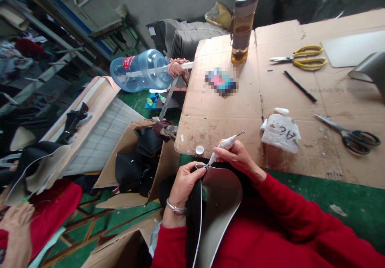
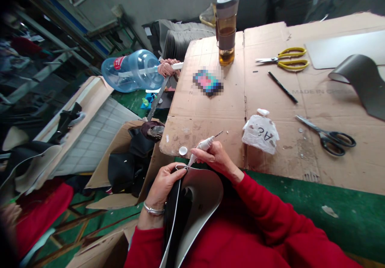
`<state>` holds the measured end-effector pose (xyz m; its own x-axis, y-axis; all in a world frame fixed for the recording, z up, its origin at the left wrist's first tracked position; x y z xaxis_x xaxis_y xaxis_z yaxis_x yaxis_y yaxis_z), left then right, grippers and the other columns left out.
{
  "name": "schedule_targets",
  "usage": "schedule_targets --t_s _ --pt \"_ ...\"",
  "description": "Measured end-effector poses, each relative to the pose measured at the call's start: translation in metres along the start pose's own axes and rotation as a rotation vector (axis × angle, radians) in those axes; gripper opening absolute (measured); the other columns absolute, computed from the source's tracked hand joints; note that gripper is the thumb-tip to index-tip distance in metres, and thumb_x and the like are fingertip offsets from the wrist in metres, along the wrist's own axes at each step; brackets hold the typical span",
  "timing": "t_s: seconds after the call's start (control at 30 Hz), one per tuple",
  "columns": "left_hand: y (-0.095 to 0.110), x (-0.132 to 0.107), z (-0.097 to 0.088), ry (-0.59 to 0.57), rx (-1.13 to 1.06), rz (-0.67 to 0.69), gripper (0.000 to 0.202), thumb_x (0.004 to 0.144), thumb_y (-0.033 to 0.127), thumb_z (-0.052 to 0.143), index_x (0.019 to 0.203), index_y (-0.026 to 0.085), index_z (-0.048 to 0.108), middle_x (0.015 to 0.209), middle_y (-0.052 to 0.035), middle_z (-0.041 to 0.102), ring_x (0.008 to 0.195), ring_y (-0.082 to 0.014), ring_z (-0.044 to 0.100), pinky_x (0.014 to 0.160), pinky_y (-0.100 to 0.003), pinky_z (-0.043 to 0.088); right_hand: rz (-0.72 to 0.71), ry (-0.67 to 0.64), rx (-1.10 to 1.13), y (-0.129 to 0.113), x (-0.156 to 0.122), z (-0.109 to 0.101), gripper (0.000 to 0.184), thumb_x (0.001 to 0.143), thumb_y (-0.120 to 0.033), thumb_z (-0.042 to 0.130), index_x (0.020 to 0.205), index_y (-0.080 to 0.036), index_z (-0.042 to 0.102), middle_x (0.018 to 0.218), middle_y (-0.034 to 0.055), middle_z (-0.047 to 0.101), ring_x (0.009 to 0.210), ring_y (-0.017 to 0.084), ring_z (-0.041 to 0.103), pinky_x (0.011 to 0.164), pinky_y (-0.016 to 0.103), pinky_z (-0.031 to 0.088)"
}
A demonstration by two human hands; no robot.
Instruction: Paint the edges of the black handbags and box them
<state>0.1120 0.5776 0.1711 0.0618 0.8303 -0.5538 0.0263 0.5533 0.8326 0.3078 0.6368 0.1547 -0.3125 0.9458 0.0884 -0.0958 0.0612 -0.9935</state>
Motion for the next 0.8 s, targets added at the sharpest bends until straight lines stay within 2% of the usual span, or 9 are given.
schedule_targets --t_s 0.3,0.43,0.6,0.7,0.8 --pt "-0.005 0.005 0.004 0.047 0.001 0.071 0.013 0.070 0.029 0.077 0.071 0.016 0.075 0.066 0.0000 0.065 0.060 -0.0135 0.052 0.058 -0.024 0.040 0.040 -0.010 0.016 -0.001 0.000 0.000 0.045 0.096 -0.053 0.068 0.070 -0.016 0.069 0.060 0.0033 0.066 0.052 0.014 0.061 0.047 0.022 0.045" --pt "-0.007 0.008 0.003 0.068 -0.057 0.068 0.012 0.067 0.027 0.076 0.066 0.016 0.072 0.060 0.0023 0.060 0.057 -0.0115 0.049 0.056 -0.023 0.039 0.047 0.068 0.066 0.001 -0.001 -0.002 0.048 0.095 -0.057 0.068 0.068 -0.017 0.067 0.059 0.0030 0.065 0.051 0.015 0.060 0.046 0.023 0.045" --pt "-0.008 0.006 -0.010 0.190 -0.107 0.074 0.015 0.066 0.028 0.079 0.071 0.016 0.073 0.060 0.0026 0.060 0.054 -0.0107 0.049 0.053 -0.021 0.038 0.003 0.210 0.066 0.003 0.000 -0.002 0.037 0.094 -0.053 0.071 0.082 -0.018 0.070 0.066 0.0029 0.067 0.055 0.016 0.062 0.049 0.024 0.048" --pt "-0.007 0.005 -0.020 0.253 -0.108 0.093 0.020 0.066 0.031 0.083 0.076 0.015 0.077 0.064 0.0012 0.064 0.057 -0.0117 0.053 0.054 -0.022 0.041 -0.052 0.231 -0.045 0.003 0.001 0.001 0.032 0.092 -0.049 0.073 0.087 -0.018 0.071 0.074 0.0041 0.069 0.062 0.017 0.063 0.054 0.026 0.050" --pt "-0.008 0.004 -0.027 0.275 -0.105 0.090 0.025 0.065 0.032 0.086 0.082 0.015 0.080 0.069 -0.0004 0.068 0.060 -0.0130 0.057 0.057 -0.022 0.044 -0.048 0.215 -0.115 0.005 0.000 0.004 0.029 0.091 -0.047 0.075 0.089 -0.019 0.072 0.073 0.0026 0.067 0.060 0.016 0.059 0.050 0.025 0.048"
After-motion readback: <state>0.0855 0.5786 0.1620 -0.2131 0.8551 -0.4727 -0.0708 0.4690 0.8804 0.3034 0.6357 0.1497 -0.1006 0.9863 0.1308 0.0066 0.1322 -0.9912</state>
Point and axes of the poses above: each hand's wrist, its own x-axis towards the middle knuckle, its own z-axis out of the palm, y = z × x, the point moved 3 cm from there along x, towards the middle knuckle
